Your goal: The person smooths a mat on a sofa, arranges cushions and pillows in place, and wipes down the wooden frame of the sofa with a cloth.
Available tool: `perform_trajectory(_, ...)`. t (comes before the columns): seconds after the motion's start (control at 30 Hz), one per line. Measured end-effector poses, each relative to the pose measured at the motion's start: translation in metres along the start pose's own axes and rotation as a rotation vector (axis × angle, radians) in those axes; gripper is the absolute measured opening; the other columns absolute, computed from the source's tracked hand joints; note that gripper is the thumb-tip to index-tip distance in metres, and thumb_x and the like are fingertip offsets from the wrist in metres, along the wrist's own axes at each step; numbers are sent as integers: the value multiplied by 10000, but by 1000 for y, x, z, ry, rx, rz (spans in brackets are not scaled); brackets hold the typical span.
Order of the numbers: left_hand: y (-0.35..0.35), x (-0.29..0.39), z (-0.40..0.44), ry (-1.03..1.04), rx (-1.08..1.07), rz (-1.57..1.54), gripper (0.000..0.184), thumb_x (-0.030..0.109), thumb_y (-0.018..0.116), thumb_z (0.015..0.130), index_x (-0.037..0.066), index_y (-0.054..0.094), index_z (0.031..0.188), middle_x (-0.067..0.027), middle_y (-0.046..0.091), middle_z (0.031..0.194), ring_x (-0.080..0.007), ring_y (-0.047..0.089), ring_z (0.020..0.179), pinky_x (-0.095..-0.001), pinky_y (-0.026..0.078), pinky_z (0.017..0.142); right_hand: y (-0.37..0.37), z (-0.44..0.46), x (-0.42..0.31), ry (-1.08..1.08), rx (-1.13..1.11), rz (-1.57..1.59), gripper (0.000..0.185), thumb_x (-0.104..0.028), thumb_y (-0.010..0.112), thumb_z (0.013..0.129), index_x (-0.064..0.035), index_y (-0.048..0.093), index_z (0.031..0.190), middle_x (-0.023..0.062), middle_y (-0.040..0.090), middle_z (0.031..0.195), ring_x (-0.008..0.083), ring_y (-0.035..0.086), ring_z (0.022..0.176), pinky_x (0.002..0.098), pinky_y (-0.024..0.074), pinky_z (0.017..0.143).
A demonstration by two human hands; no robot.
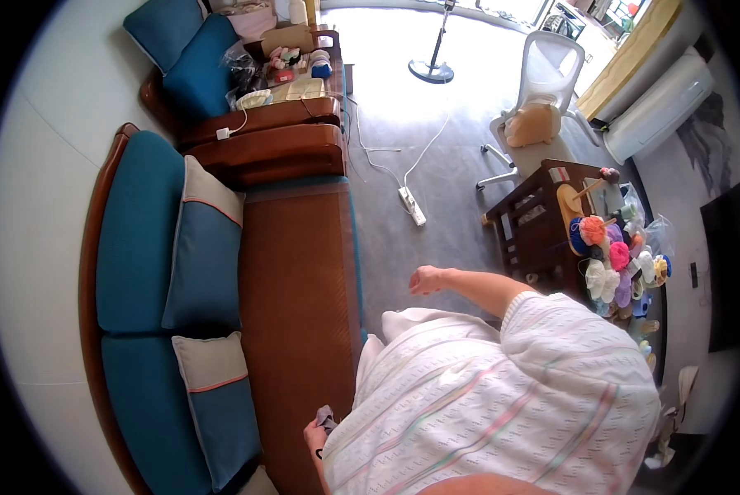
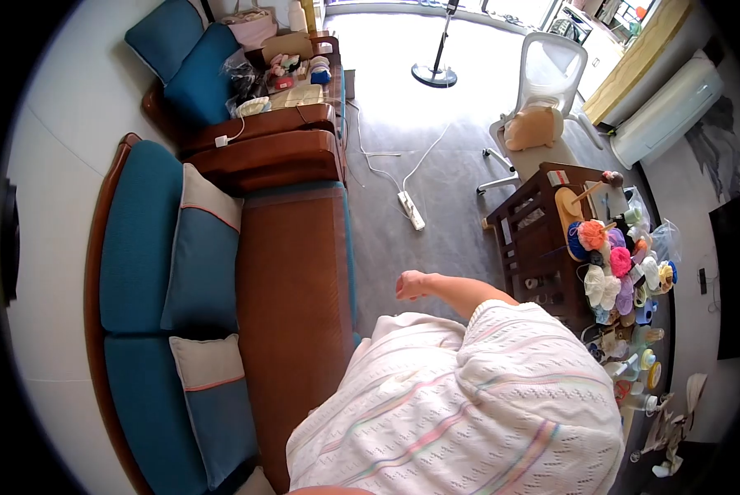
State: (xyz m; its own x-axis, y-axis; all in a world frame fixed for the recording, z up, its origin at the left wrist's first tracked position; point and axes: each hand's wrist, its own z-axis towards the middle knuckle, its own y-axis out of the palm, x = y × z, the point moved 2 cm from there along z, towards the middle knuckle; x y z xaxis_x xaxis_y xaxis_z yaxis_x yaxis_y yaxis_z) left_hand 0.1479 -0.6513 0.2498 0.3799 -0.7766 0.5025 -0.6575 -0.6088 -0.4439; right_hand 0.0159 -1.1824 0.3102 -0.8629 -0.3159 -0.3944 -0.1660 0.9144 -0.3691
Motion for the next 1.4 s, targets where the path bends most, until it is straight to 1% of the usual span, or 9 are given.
perform_trajectory(0.27,1,-17,10,-16,69,11,386,-54,434,678,10,616,1013,-104,647,905,-165,595,835,-276,446,750,0,-3,-7,10,-2,20,336,-321,635,721,-129,615,996,15,623,872,113,591,686,269,474,530)
perform_trajectory(0.33,0,-21,14,-4,-11,22,376,-52,442,689,12,615,1017,-100,647,905,-160,596,836,-272,446,752,5,7,-1,13,-29,-19,331,-320,632,725,-131,614,997,16,626,863,114,593,675,270,480,537)
perform_trajectory(0.6,-20,46,15,60,80,-163,370,-35,455,701,23,607,1033,-112,640,953,-168,600,876,-279,449,778,10,11,-22,1,-82,-91,323,-305,596,766,-117,597,1030,23,629,856,114,616,721,274,502,549)
perform_trajectory(0.73,-35,110,14,276,129,-150,372,-6,459,689,21,601,1033,-124,636,956,-198,601,897,-281,441,800,10,4,-63,-9,-150,119,361,-317,580,802,-88,562,1080,42,613,947,136,605,815,286,508,627)
perform_trajectory(0.87,-35,163,22,449,82,-278,386,-37,443,686,-26,577,1048,-96,633,954,-147,585,880,-259,444,781,19,-3,-129,-136,-258,315,387,-318,562,830,-69,528,1124,62,589,1013,164,581,897,303,500,703)
perform_trajectory(0.93,-34,192,23,507,62,-367,396,-32,448,677,-28,572,1053,-111,630,966,-158,587,883,-259,443,783,29,-4,-166,-207,-347,395,401,-322,560,834,-78,506,1149,60,577,1027,154,570,901,305,495,702)
perform_trajectory(1.2,-49,332,25,743,194,-138,383,29,483,717,14,540,1095,-147,576,1008,-261,554,950,-307,430,826,48,16,-306,-417,-604,601,426,-393,499,864,-90,455,1161,18,533,980,109,528,855,270,476,682)
perform_trajectory(1.33,-47,383,43,759,447,-122,403,54,553,703,38,543,1105,-174,563,1015,-298,556,926,-351,439,827,5,43,-350,-552,-591,266,388,-391,473,877,-79,486,1109,3,511,897,95,496,787,251,461,654)
perform_trajectory(1.4,-46,391,72,661,402,-242,369,42,573,693,29,574,1061,-146,598,983,-237,581,903,-307,447,808,-15,58,-366,-634,-645,106,368,-385,463,883,-83,501,1089,-3,500,872,93,483,770,252,457,642)
